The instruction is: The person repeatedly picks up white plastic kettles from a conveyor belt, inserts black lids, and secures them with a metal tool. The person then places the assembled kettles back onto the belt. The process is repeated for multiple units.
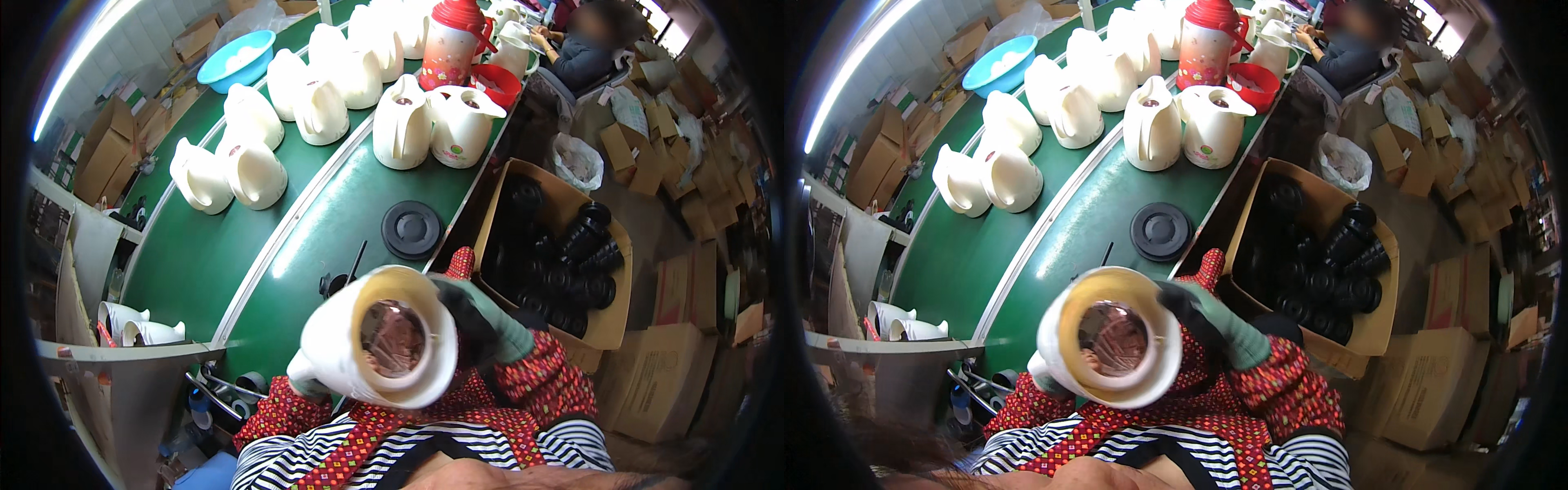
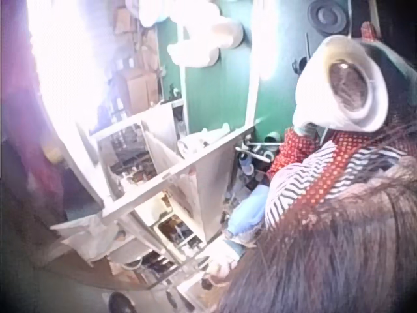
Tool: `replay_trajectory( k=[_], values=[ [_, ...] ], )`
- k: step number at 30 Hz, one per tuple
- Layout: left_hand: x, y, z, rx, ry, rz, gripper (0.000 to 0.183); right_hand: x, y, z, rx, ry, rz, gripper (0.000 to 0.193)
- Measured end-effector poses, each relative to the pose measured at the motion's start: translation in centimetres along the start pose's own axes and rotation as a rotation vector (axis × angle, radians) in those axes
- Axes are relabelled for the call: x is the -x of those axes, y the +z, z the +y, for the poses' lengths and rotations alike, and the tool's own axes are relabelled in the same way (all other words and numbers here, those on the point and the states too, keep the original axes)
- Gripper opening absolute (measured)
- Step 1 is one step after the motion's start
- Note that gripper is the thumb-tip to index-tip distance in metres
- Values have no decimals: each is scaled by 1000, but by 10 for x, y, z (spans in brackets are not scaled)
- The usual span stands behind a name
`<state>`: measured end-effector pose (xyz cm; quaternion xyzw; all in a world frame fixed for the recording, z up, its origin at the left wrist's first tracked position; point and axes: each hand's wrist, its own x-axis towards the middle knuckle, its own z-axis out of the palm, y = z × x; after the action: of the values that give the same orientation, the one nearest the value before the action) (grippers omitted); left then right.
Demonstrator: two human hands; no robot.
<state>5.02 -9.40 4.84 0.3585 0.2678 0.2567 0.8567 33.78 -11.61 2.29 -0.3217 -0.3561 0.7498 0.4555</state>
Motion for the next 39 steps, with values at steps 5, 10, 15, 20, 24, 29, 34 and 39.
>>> replay_trajectory(
  k=[5,10,15,20,24,29,34,39],
  values=[
    [28,-31,1,27,115,185,51,-118,-54,8,1763,90,387,105],
    [72,-44,4,42,175,395,46,-165,-96,43,1914,276,265,107],
    [67,-43,1,44,200,426,41,-151,-89,37,1734,105,488,94],
    [21,-33,-7,-26,203,304,36,-61,-20,-17,980,-575,245,94],
    [-13,-21,-21,-92,210,219,32,19,25,-30,840,-554,189,102],
    [-30,-3,-46,-170,252,220,28,73,27,-18,749,-579,276,98],
    [-33,10,-57,-309,331,283,23,106,32,-14,541,-570,347,95],
    [-34,43,-11,-1296,1011,416,35,106,-15,13,-177,-342,218,47]
  ],
)
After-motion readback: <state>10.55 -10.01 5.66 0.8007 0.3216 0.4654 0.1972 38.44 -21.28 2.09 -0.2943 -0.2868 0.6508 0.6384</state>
